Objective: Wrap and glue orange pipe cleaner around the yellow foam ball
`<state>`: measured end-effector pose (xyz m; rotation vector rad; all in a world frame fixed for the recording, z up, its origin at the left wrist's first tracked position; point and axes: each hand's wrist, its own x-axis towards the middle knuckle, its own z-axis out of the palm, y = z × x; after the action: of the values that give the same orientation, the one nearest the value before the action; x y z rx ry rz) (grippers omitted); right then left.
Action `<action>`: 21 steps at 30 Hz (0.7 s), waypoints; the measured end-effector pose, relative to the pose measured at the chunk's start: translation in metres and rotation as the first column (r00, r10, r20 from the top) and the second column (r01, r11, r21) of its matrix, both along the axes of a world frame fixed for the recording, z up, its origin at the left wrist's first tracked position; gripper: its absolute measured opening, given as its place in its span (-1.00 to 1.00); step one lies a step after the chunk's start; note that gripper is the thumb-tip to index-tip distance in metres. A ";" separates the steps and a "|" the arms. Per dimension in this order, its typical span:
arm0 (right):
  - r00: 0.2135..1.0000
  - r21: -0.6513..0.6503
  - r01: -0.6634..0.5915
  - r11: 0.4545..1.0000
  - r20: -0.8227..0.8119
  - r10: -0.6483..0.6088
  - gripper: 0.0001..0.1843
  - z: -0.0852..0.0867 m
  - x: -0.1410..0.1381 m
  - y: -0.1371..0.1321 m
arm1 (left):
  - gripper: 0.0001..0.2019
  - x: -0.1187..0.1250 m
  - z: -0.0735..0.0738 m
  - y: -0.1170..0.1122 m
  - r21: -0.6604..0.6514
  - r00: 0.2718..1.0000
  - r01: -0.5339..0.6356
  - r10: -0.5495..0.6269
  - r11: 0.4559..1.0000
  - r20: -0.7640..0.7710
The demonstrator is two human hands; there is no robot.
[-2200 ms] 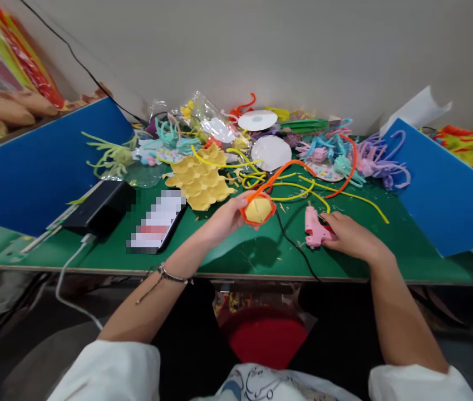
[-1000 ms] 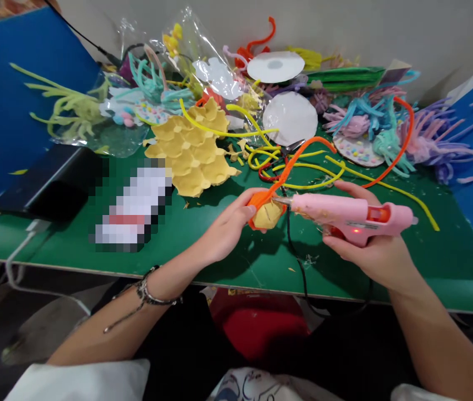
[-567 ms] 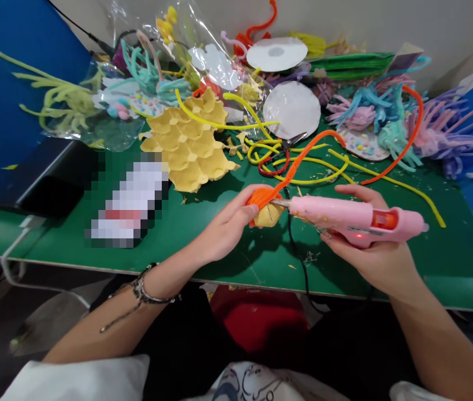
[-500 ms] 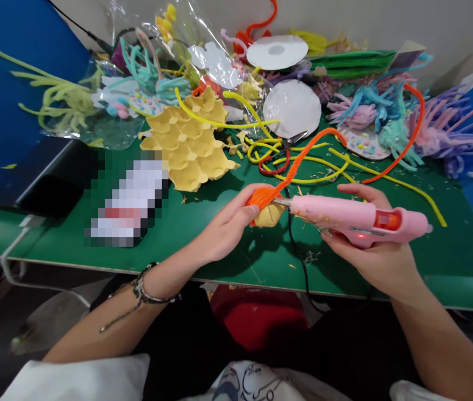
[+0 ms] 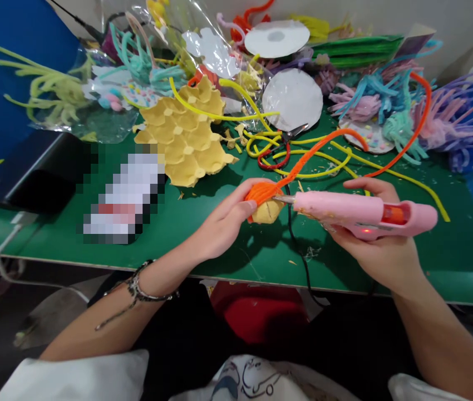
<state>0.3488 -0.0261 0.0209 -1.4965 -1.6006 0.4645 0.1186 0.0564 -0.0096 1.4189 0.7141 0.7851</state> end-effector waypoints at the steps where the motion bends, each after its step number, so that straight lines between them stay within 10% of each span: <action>1: 1.000 -0.002 0.009 1.000 0.003 -0.009 -0.52 -0.001 0.000 0.000 | -0.52 -0.001 -0.002 0.001 -0.006 1.000 0.001 -0.001 1.000 0.011; 21: 0.996 0.013 0.088 0.996 0.001 -0.088 -0.64 0.000 0.003 0.003 | -0.49 0.001 -0.004 0.001 -0.120 0.997 0.012 -0.002 0.993 0.079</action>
<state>0.3522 -0.0230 0.0207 -1.5507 -1.5293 0.4027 0.1192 0.0576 -0.0132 1.2742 0.6843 0.7753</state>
